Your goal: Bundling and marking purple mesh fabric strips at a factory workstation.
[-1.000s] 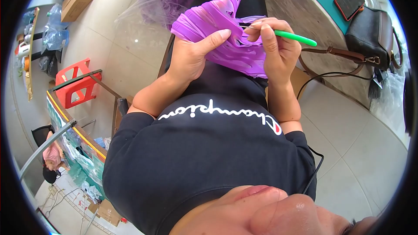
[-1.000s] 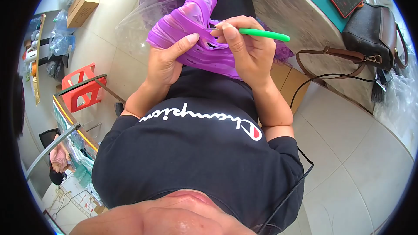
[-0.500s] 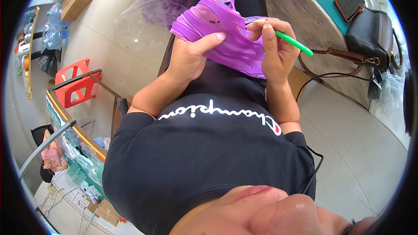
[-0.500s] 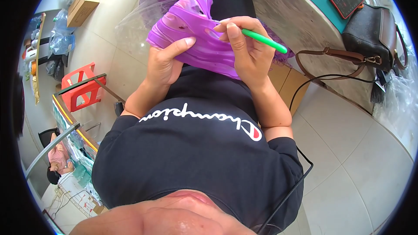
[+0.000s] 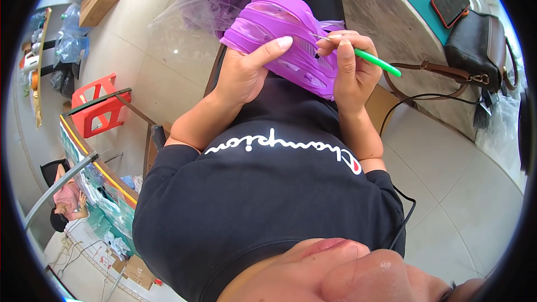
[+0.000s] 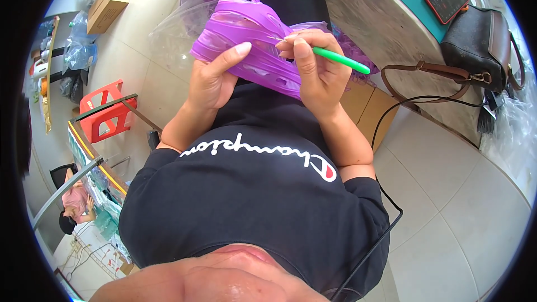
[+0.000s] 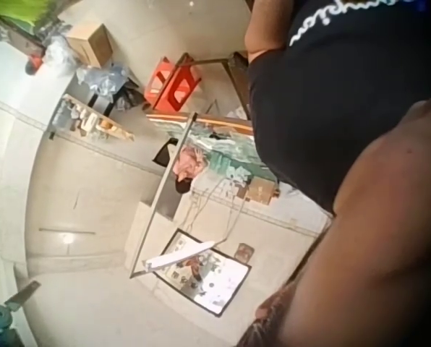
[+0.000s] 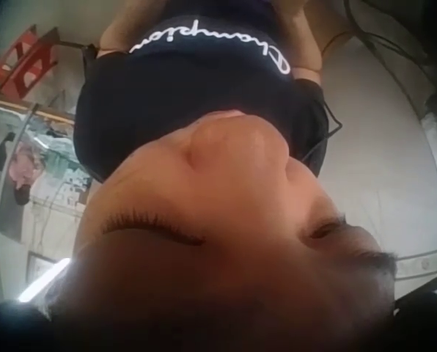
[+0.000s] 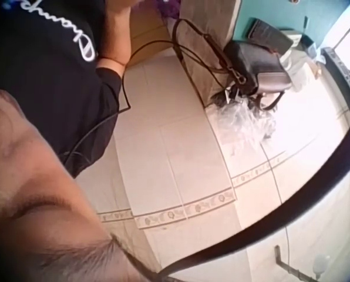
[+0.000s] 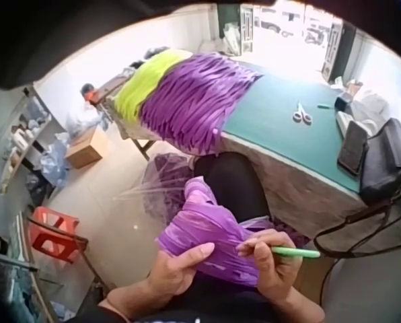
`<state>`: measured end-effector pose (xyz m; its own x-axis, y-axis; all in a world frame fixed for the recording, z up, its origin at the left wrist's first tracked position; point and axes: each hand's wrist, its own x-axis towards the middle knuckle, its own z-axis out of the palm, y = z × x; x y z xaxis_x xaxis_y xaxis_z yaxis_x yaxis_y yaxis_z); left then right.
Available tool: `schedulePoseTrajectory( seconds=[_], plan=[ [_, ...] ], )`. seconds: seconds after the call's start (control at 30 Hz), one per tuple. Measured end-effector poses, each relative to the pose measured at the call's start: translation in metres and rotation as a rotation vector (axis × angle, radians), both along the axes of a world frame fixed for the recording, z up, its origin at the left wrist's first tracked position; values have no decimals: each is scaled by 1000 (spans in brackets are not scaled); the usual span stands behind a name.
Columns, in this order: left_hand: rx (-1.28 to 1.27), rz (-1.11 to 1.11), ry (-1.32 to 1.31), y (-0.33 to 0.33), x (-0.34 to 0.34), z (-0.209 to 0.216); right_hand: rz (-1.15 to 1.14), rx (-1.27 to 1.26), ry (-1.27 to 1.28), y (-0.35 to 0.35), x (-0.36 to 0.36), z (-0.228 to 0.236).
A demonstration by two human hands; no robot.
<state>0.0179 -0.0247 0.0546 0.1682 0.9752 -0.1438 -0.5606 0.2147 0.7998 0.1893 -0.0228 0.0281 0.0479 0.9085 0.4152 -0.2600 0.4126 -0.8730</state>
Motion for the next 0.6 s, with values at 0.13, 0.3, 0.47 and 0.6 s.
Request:
schedulePoseTrajectory(
  seconds=[0.13, 0.3, 0.47, 0.6],
  plan=[
    [-72, 6, -62, 1, 1, 3, -5, -1, -23, -4, -3, -2],
    [52, -69, 33, -1, 0, -1, 31, -3, -25, -5, -2, -3],
    [50, -49, 60, -1, 0, -4, 29, -29, -13, -6, -5, -3],
    [77, -34, 85, 0, 1, -5, 34, -28, -53, -5, -5, -3]
  ],
)
